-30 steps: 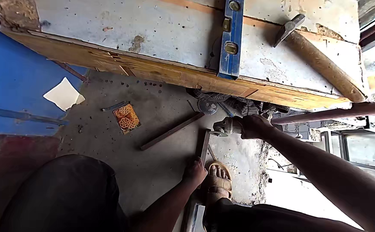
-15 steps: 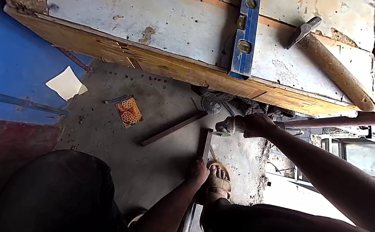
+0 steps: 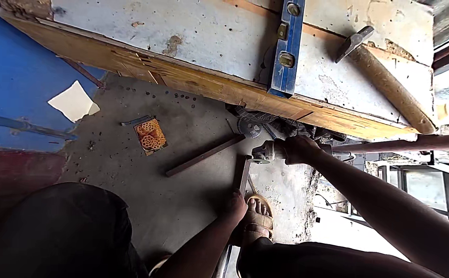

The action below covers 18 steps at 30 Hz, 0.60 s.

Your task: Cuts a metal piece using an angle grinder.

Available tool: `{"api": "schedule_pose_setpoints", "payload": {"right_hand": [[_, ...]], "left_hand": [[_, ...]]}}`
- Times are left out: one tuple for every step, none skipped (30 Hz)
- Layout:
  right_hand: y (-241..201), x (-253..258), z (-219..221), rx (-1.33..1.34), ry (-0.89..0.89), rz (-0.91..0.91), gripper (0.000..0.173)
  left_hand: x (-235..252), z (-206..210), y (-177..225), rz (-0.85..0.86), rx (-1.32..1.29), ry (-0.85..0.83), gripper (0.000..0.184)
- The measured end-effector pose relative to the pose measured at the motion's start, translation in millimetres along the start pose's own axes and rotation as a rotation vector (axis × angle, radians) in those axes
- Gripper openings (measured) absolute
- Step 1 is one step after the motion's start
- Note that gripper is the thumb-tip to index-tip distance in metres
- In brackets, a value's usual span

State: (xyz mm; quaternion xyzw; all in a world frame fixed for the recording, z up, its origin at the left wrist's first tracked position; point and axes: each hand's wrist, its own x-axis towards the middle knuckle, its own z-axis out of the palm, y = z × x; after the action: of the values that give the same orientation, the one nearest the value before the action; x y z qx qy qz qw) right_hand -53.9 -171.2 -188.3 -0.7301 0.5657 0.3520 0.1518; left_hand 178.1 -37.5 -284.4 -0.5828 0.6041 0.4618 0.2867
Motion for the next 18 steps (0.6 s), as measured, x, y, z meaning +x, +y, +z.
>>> {"api": "schedule_pose_setpoints", "payload": {"right_hand": [[-0.6, 0.0, -0.5, -0.001, -0.005, 0.000, 0.074], [-0.7, 0.3, -0.2, 0.002, -0.007, 0.002, 0.074], [-0.2, 0.8, 1.3, 0.008, -0.005, 0.004, 0.075], [0.6, 1.3, 2.9, 0.015, -0.004, 0.007, 0.076], [1.0, 1.3, 3.5, 0.020, -0.005, 0.009, 0.076], [1.1, 1.0, 3.6, 0.022, -0.005, 0.010, 0.075], [1.2, 0.7, 3.6, 0.019, -0.004, 0.012, 0.074], [1.0, 0.8, 3.8, 0.013, -0.008, 0.014, 0.074], [0.6, 0.6, 3.7, 0.010, -0.011, 0.015, 0.074], [0.4, 0.2, 3.2, 0.010, -0.013, 0.015, 0.073], [0.1, 0.0, 3.1, 0.012, -0.012, 0.015, 0.074], [-0.6, -0.6, 2.7, 0.020, -0.017, 0.016, 0.074], [-1.2, -1.4, 1.9, 0.024, -0.025, 0.018, 0.075], [-1.2, -1.7, 1.9, 0.024, -0.028, 0.018, 0.075], [-1.3, -1.7, 2.5, 0.027, -0.028, 0.020, 0.075], [-1.1, -1.0, 3.7, 0.026, -0.023, 0.022, 0.074], [-1.1, -0.3, 4.7, 0.029, -0.017, 0.024, 0.074], [-1.0, 0.6, 5.7, 0.030, -0.012, 0.024, 0.075]], "left_hand": [[0.4, -0.1, -0.3, 0.001, -0.001, -0.002, 0.068], [0.5, -0.4, -0.2, 0.001, 0.000, -0.003, 0.068], [0.3, -0.6, 0.1, 0.000, 0.001, -0.005, 0.068], [-0.3, -1.1, 0.6, 0.000, 0.001, -0.010, 0.068], [-0.9, -1.6, 0.8, 0.001, 0.003, -0.010, 0.067], [-1.4, -2.3, 0.8, 0.004, 0.005, -0.012, 0.067], [-1.7, -2.5, 0.7, 0.005, 0.007, -0.010, 0.067], [-2.1, -2.3, 0.8, 0.004, 0.010, -0.008, 0.068], [-2.3, -2.4, 0.8, 0.003, 0.014, -0.006, 0.067], [-2.3, -2.6, 0.9, 0.003, 0.016, -0.005, 0.067], [-2.3, -2.9, 0.8, 0.003, 0.018, -0.008, 0.067], [-2.4, -2.8, 0.6, 0.004, 0.018, -0.009, 0.066], [-2.0, -2.7, 0.6, 0.005, 0.020, -0.008, 0.066], [-1.6, -2.7, 0.7, 0.005, 0.022, -0.007, 0.066], [-1.3, -2.2, 0.5, 0.005, 0.022, -0.004, 0.066], [-1.4, -1.8, 0.2, 0.004, 0.022, 0.000, 0.066], [-1.8, -1.7, 0.1, 0.003, 0.021, 0.004, 0.066], [-2.3, -2.0, -0.1, 0.002, 0.020, 0.007, 0.067]]}}
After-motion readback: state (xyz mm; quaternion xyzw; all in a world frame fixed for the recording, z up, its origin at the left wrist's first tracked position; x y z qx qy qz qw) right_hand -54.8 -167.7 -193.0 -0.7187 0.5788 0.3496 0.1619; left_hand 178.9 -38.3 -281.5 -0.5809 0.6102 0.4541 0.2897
